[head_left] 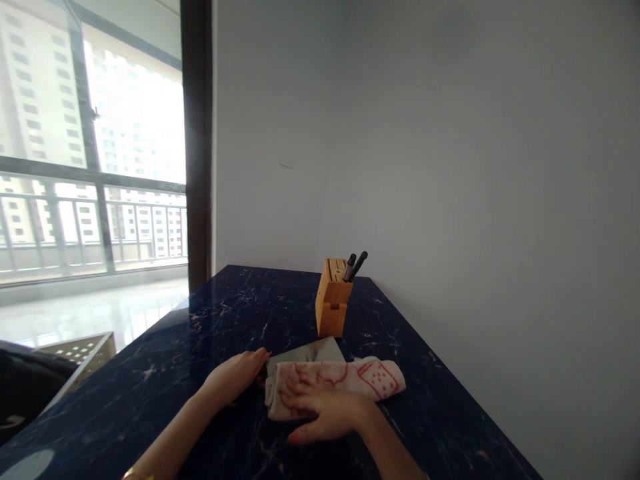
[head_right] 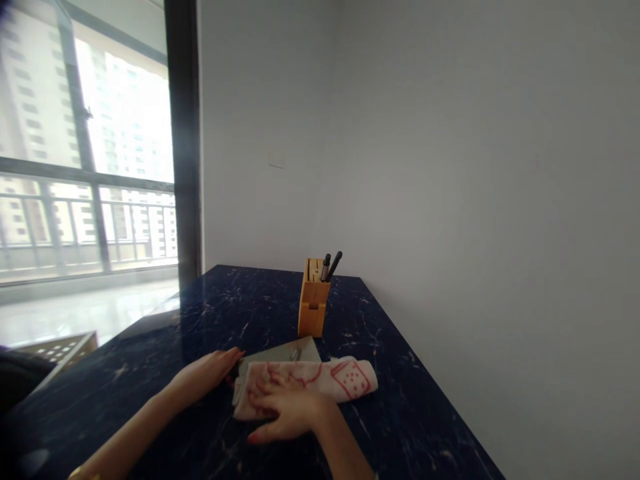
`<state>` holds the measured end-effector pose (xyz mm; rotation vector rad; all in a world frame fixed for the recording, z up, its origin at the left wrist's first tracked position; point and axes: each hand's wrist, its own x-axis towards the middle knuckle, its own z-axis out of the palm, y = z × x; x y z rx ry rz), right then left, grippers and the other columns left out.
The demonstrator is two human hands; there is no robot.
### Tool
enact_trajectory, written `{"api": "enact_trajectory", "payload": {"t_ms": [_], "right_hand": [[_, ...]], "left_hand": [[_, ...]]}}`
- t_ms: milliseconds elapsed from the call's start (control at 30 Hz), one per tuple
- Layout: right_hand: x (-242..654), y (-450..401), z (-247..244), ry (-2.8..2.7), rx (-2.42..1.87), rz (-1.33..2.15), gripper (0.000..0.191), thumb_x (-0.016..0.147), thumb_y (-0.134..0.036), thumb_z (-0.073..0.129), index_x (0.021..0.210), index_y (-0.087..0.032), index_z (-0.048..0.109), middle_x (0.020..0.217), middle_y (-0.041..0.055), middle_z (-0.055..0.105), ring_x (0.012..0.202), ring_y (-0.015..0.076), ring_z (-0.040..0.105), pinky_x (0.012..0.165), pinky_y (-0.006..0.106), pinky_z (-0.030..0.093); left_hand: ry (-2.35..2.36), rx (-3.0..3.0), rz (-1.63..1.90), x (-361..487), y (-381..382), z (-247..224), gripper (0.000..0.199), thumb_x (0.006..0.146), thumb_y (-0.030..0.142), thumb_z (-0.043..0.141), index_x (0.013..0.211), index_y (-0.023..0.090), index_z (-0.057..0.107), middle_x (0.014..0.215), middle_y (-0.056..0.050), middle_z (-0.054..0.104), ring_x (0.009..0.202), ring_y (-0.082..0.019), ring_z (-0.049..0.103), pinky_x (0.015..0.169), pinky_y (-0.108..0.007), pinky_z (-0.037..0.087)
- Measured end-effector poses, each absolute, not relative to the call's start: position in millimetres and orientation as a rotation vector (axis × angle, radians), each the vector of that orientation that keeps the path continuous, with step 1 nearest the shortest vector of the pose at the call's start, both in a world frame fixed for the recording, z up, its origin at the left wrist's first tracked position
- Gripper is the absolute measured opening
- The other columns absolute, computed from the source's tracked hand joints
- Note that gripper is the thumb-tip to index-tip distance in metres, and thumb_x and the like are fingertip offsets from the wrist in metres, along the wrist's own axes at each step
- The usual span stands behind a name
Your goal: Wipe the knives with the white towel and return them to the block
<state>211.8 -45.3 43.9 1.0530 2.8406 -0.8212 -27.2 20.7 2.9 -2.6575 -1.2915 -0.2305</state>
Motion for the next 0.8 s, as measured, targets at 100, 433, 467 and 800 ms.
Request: {"api": "enact_trajectory", "payload": {"t_ms": [100,433,467,800], "right_hand": [[210,-40,41,2.843,1.15,-0.801,0.073,0.075,-0.064,0.04,0.135,-0.029,0.02,0.144,0.0005,0.011,0.131,0.0231,-0.001,0.105,0.041,0.002],[212,-26,36,2.749,1.746,-0.614,0.078,0.076,-0.068,0.031,0.137,-0.023,0.012,0.144,0.003,0.008,0.131,0.0248,0.001,0.104,0.043,0.004],[208,-29,35,2.757,1.756,-0.592,0.078,0.076,-0.069,0.029,0.137,-0.024,0.013,0.144,0.0024,0.009,0.131,0.0248,0.001,0.104,0.044,0.004],[182,-32,27,2.931,1.63,-0.507,0.068,0.079,-0.067,0.022,0.136,-0.031,0.014,0.144,-0.003,0.009,0.131,0.02,-0.001,0.104,0.042,0.002]], "left_hand": [[-1.22,-2.611,-0.192,-28,19,3,0.036,0.081,0.003,0.028,0.104,0.012,0.053,0.095,-0.009,0.061,0.08,-0.016,0.06,0.073,-0.028,0.046],[-1.115,-2.566,-0.223,-26,16,8,0.039,0.082,0.002,0.025,0.103,0.012,0.056,0.091,-0.01,0.063,0.076,-0.016,0.061,0.071,-0.028,0.049],[-1.114,-2.566,-0.212,-26,16,8,0.039,0.081,0.001,0.026,0.103,0.012,0.056,0.092,-0.01,0.063,0.077,-0.016,0.061,0.072,-0.029,0.049],[-1.101,-2.564,-0.183,-31,25,-6,0.041,0.078,0.001,0.03,0.111,0.012,0.051,0.1,-0.011,0.06,0.083,-0.017,0.06,0.076,-0.029,0.046]]}}
